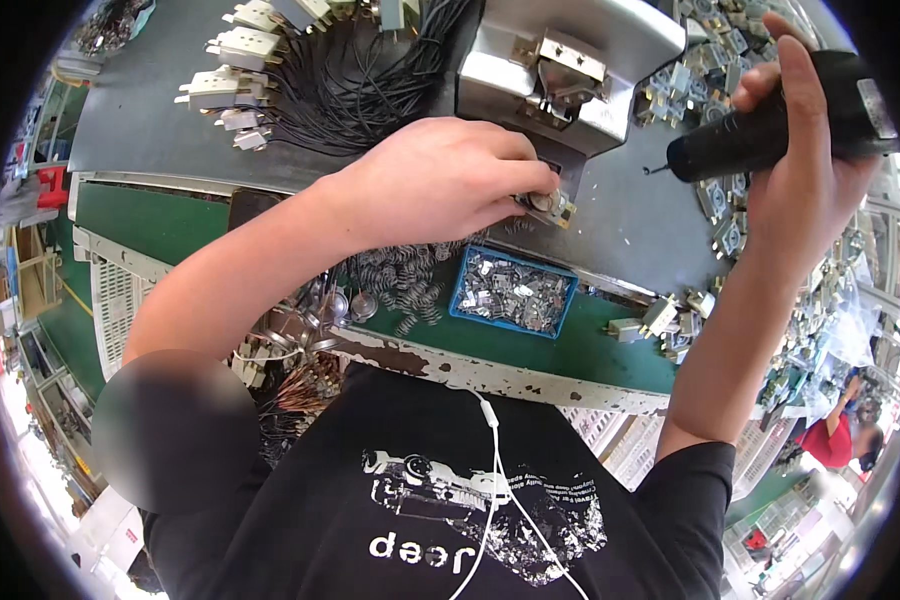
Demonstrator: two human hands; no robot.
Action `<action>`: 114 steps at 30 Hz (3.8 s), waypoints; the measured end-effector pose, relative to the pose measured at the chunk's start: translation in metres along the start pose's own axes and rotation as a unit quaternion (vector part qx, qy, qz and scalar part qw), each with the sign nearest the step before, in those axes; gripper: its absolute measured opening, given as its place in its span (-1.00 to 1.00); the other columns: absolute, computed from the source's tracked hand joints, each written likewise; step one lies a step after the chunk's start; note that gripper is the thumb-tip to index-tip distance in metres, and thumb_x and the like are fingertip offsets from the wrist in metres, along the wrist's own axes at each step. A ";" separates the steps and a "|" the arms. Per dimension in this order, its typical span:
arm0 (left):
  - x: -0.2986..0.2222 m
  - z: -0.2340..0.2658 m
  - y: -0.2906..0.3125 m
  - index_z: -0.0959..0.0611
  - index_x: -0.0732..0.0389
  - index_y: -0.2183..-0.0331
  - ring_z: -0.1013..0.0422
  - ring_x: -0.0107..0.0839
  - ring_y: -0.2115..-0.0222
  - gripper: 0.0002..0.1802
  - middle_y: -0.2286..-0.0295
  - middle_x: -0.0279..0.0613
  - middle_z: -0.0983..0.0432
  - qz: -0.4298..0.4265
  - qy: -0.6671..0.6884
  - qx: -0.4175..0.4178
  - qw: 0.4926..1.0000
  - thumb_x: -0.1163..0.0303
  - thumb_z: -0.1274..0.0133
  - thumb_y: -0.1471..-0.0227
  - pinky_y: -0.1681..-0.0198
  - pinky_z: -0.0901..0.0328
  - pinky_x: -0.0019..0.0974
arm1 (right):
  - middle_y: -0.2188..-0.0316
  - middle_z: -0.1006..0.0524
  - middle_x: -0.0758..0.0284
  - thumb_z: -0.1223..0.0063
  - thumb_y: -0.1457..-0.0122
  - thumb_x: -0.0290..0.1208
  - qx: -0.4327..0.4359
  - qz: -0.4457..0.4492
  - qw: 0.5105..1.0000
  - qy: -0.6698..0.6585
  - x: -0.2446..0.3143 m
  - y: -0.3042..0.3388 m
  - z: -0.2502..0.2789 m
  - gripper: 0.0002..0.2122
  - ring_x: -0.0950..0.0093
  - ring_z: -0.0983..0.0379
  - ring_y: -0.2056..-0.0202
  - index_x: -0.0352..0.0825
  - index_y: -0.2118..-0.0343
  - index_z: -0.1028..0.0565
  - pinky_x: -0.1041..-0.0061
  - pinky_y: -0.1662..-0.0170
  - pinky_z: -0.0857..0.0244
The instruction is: Assembling small mechanical/electronic components using an electric screwdriver on a production line.
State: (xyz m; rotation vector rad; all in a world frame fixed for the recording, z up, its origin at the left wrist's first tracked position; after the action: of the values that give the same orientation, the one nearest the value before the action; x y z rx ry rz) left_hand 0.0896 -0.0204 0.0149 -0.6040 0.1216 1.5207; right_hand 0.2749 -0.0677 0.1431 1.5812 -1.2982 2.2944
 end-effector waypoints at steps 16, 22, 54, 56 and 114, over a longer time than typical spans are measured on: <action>0.056 0.178 0.173 -0.61 0.09 0.04 -0.45 -0.23 0.05 -0.63 0.05 -0.17 -0.52 0.200 -0.248 -0.294 0.901 0.38 -0.25 -0.08 -0.03 -0.31 -0.15 | 0.03 -0.54 0.19 -0.11 -0.19 -0.57 0.288 -0.026 0.777 0.559 -0.084 0.091 0.057 -0.71 0.23 -0.50 0.00 -0.28 0.00 -0.50 0.34 -0.06 -0.34; -0.002 0.180 0.132 -0.62 0.20 0.11 -0.41 -0.14 0.01 -0.60 0.01 -0.05 -0.46 0.135 -0.334 -0.341 0.868 0.33 -0.31 0.00 -0.01 -0.32 -0.15 | -0.10 -0.44 0.17 -0.04 -0.07 -0.70 0.320 -0.027 0.793 0.518 -0.113 0.108 0.066 -0.63 0.13 -0.48 0.04 -0.27 0.03 -0.50 0.33 0.01 -0.37; -0.049 0.040 0.025 -0.60 0.13 0.27 -0.47 -0.24 0.28 -0.77 0.39 -0.23 -0.43 0.080 -0.018 -0.030 0.996 0.34 -0.20 0.03 0.17 -0.36 -0.21 | 0.01 -0.52 0.17 -0.10 -0.18 -0.58 0.339 -0.034 0.769 0.541 -0.107 0.114 0.077 -0.60 0.24 -0.47 0.00 -0.30 -0.11 -0.45 0.37 -0.03 -0.35; -0.044 0.011 0.023 -0.61 0.13 0.37 -0.49 -0.28 0.31 -0.83 0.40 -0.27 -0.47 0.053 -0.083 0.008 0.995 0.35 -0.20 0.08 0.28 -0.37 -0.24 | 0.07 -0.55 0.13 -0.18 -0.11 -0.60 0.287 0.041 0.818 0.497 -0.058 0.111 0.045 -0.63 0.21 -0.51 0.04 -0.34 -0.03 -0.50 0.35 0.03 -0.40; -0.005 0.102 0.038 -0.70 0.20 0.27 -0.57 -0.30 0.34 -0.84 0.38 -0.25 -0.61 -0.012 0.052 -0.172 0.984 0.50 -0.25 -0.02 0.27 -0.45 -0.28 | 0.40 -0.51 0.33 0.11 -0.42 -0.32 0.317 -0.371 0.871 -0.056 -0.050 0.151 -0.128 -0.82 0.70 -0.36 0.64 -0.29 0.31 -0.32 0.74 0.59 -0.15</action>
State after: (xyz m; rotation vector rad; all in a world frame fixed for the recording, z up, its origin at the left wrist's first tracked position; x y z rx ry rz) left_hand 0.0236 0.0174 0.0925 -0.9572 -0.0705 1.4982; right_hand 0.1309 -0.0601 -0.0011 1.9197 0.1687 2.1695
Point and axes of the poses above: each hand's wrist, its own y-axis away from the middle knuckle, its own z-axis out of the back of the hand, x = y × z, the point moved 10 cm from there along -y, towards the middle knuckle
